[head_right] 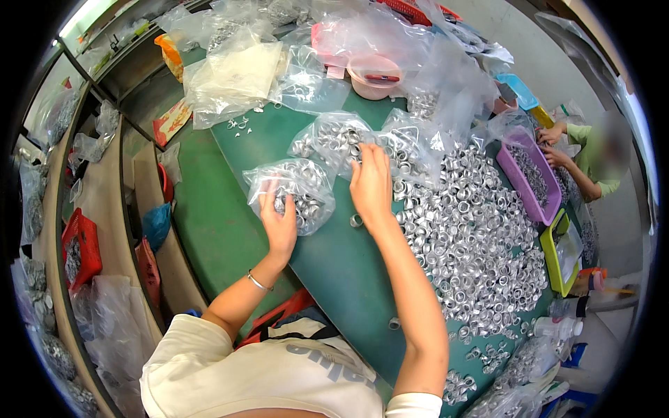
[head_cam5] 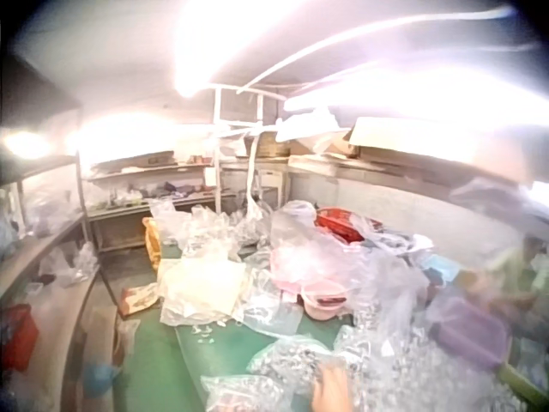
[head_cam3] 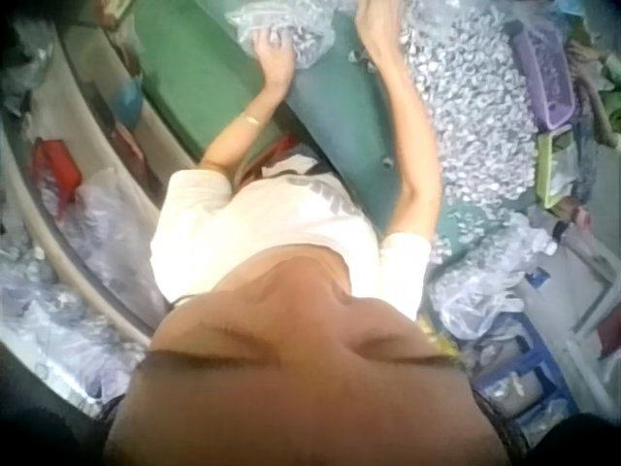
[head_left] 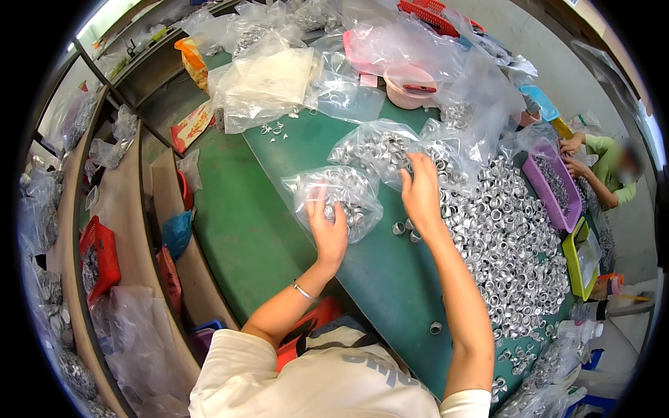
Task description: The person picks up metal rings from a large pile on a table, gathers them into their hand, and places them into plastic bags.
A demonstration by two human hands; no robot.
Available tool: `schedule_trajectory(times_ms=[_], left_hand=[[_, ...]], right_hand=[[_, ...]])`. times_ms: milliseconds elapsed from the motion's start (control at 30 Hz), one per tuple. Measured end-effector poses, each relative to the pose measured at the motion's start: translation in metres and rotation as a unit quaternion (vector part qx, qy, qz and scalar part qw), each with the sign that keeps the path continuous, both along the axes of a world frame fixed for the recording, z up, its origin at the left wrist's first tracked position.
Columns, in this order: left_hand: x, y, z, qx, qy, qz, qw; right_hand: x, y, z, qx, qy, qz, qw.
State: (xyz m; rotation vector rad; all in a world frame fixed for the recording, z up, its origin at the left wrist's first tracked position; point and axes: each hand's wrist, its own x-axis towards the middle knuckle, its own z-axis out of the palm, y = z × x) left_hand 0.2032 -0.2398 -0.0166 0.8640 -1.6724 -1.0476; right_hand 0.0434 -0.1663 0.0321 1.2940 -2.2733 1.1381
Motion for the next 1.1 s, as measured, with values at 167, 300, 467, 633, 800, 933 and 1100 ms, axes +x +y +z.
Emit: schedule_trajectory(times_ms=[167, 300, 467, 633, 800, 933, 1100], left_hand=[[-0.011, -0.013, -0.003, -0.103, -0.076, 0.009, 0.992], [-0.018, -0.032, -0.004, -0.104, -0.114, -0.057, 0.986], [-0.002, -0.045, 0.004, -0.018, -0.088, -0.149, 0.985], [0.048, -0.015, 0.017, -0.121, -0.123, -0.104, 0.980], [0.057, -0.020, -0.010, -0.021, -0.098, 0.101, 0.990], [0.050, -0.069, -0.017, 0.159, 0.050, -0.096, 0.981], [0.043, -0.086, 0.006, 0.367, 0.226, -0.372, 0.822]], right_hand=[[0.062, 0.027, 0.004, 0.088, -0.262, 0.012, 0.961], [0.072, 0.011, -0.016, 0.107, -0.237, 0.052, 0.964], [0.064, 0.004, -0.025, 0.059, -0.286, 0.067, 0.954], [0.062, 0.007, -0.014, 0.020, -0.379, 0.070, 0.923], [0.061, 0.010, -0.019, 0.013, -0.378, 0.065, 0.923], [0.055, -0.001, -0.001, -0.007, -0.454, 0.050, 0.889], [0.031, 0.006, 0.008, -0.196, -0.715, 0.058, 0.669]])
